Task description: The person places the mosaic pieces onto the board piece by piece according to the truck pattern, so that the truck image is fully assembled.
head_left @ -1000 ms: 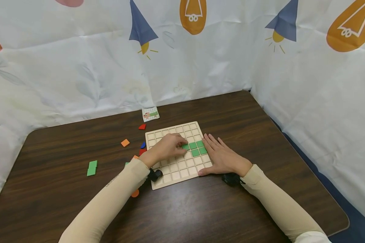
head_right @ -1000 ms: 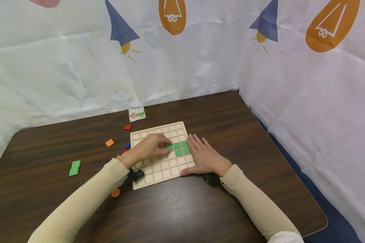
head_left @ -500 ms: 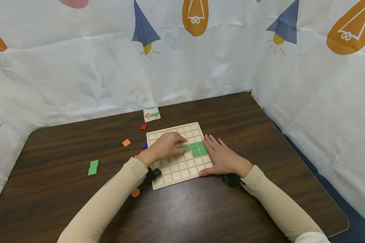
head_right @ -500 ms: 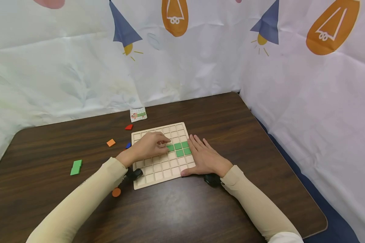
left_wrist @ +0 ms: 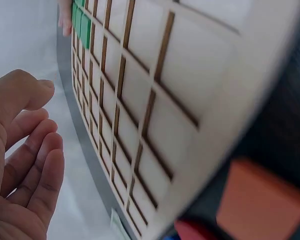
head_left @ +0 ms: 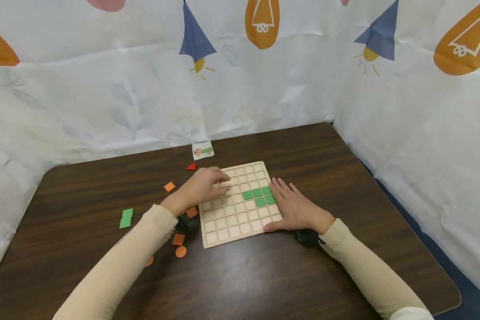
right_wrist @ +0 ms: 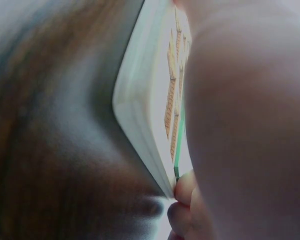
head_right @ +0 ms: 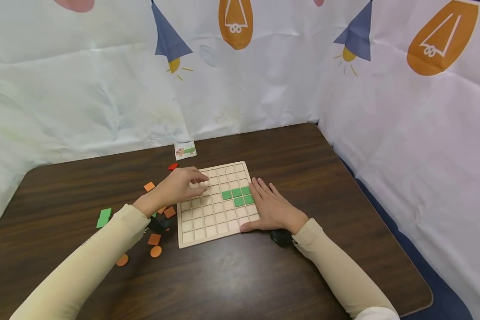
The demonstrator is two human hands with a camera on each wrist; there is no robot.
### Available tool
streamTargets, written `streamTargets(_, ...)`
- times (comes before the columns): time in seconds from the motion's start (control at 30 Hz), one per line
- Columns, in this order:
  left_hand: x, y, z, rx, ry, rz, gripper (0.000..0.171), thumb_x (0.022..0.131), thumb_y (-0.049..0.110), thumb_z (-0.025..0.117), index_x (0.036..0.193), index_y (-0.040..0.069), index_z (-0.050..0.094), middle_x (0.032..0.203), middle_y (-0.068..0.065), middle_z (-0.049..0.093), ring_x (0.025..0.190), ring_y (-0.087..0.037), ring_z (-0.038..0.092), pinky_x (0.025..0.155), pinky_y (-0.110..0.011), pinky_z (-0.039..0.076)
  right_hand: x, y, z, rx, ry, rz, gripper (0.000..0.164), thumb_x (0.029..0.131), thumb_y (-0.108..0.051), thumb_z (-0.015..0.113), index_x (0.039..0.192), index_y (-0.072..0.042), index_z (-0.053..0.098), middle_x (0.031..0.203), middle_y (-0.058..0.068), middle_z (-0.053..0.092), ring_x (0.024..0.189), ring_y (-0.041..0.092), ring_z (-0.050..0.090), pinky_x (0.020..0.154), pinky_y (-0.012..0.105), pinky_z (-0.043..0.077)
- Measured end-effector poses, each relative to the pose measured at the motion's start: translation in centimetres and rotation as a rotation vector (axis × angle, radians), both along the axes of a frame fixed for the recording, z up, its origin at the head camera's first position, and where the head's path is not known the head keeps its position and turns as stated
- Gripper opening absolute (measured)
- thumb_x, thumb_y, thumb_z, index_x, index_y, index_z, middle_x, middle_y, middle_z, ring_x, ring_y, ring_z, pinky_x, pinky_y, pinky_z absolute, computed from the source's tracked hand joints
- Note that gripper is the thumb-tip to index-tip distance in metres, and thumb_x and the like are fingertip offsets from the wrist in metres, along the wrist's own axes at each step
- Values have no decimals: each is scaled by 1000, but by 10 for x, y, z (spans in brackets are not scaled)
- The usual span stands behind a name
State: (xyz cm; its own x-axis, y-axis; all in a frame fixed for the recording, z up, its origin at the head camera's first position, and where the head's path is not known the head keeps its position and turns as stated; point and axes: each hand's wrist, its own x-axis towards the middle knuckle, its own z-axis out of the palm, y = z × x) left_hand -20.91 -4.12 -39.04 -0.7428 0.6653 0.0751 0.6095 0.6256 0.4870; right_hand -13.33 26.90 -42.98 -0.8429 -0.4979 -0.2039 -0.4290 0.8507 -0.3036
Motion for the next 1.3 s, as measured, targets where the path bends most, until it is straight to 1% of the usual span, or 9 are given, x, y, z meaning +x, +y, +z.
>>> streamTargets(0.2,0,-21,4,2,5,52,33,96,21,72,125,3,74,115,-14,73,99,-26,69,85,-42,59,0,-1,0,-7,-4,-1,128,82,-82,63,166,-5,6,176,17,1,165,35,3,131,61,13)
streamTargets(0.43,2,-45,3,-18,32,106,32,97,23,72,123,5,75,115,-11,75,95,-24,70,79,-39,59,-1,-1,0,-5,-1,-7,129,81,-84,62,167,-6,6,176,16,2,165,35,3,131,61,13)
streamTargets(0.57,7,-56,3,-32,33,125,33,96,23,72,124,5,75,112,-12,75,91,-23,68,75,-35,56,-1,-2,0,-5,-3,-9,130,81,-85,62,167,-6,5,176,16,2,165,35,2,131,61,13)
streamTargets(0.67,12,-64,0,-31,30,133,32,96,21,72,123,5,75,112,-12,74,85,-19,65,72,-32,53,-1,-2,0,-1,-4,-8,130,81,-85,62,167,-6,5,176,16,1,165,35,2,131,62,13)
streamTargets(0.77,16,-72,-3,-23,32,142,30,96,20,73,122,5,76,113,-12,74,83,-15,65,71,-30,54,-1,-2,0,2,-2,-5,130,81,-85,61,167,-6,5,176,16,1,165,35,2,131,62,13)
streamTargets(1.0,28,-89,-7,-31,15,194,31,96,25,73,123,9,76,112,-8,73,94,-21,67,81,-40,59,0,-2,1,-3,-5,-7,129,81,-84,62,167,-5,6,176,17,2,165,36,2,131,63,13)
streamTargets(1.13,35,-98,-9,-13,14,213,30,95,23,75,121,9,76,112,-6,73,96,-21,69,82,-41,60,0,-2,1,-5,-4,-7,129,81,-84,62,167,-5,6,175,17,2,164,36,2,130,63,13)
streamTargets(1.3,43,-108,-14,-11,4,218,28,95,21,75,120,10,77,108,-4,74,93,-18,70,79,-37,60,1,-2,1,-8,-5,-10,129,81,-83,63,167,-5,6,176,17,3,165,36,2,131,63,13)
